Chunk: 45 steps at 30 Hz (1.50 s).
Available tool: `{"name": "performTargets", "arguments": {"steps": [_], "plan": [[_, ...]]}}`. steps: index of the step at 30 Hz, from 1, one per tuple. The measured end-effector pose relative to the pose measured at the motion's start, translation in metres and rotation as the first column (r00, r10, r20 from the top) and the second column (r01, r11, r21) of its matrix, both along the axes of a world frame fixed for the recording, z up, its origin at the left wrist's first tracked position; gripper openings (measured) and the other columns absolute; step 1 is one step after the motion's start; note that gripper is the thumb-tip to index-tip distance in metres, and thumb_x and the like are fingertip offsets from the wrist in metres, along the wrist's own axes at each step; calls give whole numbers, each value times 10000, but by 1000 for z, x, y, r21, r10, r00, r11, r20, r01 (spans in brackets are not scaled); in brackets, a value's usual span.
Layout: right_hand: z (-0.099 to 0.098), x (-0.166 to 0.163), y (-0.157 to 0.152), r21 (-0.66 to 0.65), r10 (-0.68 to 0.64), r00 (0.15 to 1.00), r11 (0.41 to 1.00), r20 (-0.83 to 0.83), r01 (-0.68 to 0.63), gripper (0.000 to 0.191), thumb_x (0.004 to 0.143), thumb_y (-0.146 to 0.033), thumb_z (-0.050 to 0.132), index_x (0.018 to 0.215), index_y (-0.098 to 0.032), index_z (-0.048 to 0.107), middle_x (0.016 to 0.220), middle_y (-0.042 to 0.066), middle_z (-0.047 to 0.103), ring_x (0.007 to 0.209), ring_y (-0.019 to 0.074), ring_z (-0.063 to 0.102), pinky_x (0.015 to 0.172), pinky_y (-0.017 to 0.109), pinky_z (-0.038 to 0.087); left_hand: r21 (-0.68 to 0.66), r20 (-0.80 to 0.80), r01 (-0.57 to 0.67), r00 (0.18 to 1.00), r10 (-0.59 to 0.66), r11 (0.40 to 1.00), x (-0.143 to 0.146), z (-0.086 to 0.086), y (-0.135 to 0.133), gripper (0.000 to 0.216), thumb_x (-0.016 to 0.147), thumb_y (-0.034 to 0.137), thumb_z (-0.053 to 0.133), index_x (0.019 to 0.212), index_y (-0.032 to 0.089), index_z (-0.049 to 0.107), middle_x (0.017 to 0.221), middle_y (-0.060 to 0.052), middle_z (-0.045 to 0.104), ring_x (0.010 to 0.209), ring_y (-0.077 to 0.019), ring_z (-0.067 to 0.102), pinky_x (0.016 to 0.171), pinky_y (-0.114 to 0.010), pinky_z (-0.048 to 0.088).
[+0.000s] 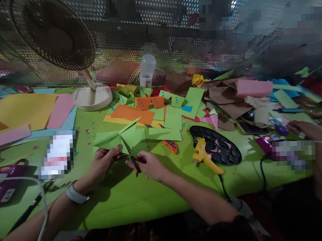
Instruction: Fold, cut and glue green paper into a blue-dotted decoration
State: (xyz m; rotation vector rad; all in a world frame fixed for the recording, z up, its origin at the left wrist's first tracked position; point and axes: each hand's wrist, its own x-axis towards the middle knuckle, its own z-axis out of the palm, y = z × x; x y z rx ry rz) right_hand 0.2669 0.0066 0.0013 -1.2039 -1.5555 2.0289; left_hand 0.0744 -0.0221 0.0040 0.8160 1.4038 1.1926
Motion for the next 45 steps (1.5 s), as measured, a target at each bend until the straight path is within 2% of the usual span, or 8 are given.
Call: {"name": "performTargets", "arguments": {"steps": [7,12,17,24,27,30,40,45], "plan": [[7,-2,0,-22,-33,999,999,13,34,481,686,-588,790,775,-185,543,588,-46,609,428,55,463,343,167,290,-2,-68,26,997,-26,1000,-1,2,0,379,792,429,710,529,167,633,498,-22,640,402,-109,543,403,-210,361],[7,-2,2,-29,-21,1000,999,5,21,471,705,-584,782,792,-182,552,554,-48,623,343,30,381,310,161,283,-19,-84,26,996,-27,999,-2,-4,2,382,790,442,714,543,157,658,513,-42,656,468,-142,613,455,-219,427],[12,4,6,-17,81,997,997,14,-81,493,720,-611,761,770,-172,543,627,0,679,344,42,454,334,180,384,-3,80,-127,989,127,992,-5,-13,9,310,725,363,780,550,176,606,538,-28,659,612,-194,711,549,-230,513],[27,36,13,273,1,987,961,162,-46,472,727,-633,732,795,-183,606,720,21,675,511,88,515,421,210,398,87,331,-233,924,193,968,-14,-4,20,243,628,276,831,676,134,641,672,-22,695,625,-167,701,728,-331,595],[29,47,20,593,-204,901,802,382,-70,449,700,-625,745,734,-190,640,741,19,658,596,118,533,489,235,362,79,343,-248,916,207,966,-16,5,22,253,587,241,838,690,121,639,664,-13,688,660,-184,720,681,-310,588],[24,52,30,694,-368,725,689,583,-209,379,752,-580,715,719,-206,668,701,26,660,601,150,550,512,264,319,75,338,-212,925,175,974,-16,12,22,225,615,222,819,676,123,627,624,-5,676,689,-190,732,696,-297,587],[20,58,61,666,-482,493,673,724,-321,331,809,-526,688,821,-198,737,801,89,731,709,216,661,531,271,364,-85,190,0,982,16,996,-9,19,-5,128,718,192,733,742,92,657,627,-70,705,632,-202,733,555,-245,566],[27,61,69,640,-468,465,688,752,-342,294,803,-476,710,873,-193,738,879,102,733,799,251,673,566,288,388,-155,141,75,989,-54,985,-10,18,-18,127,755,194,728,802,91,670,654,-110,732,613,-191,732,477,-200,523]]}}
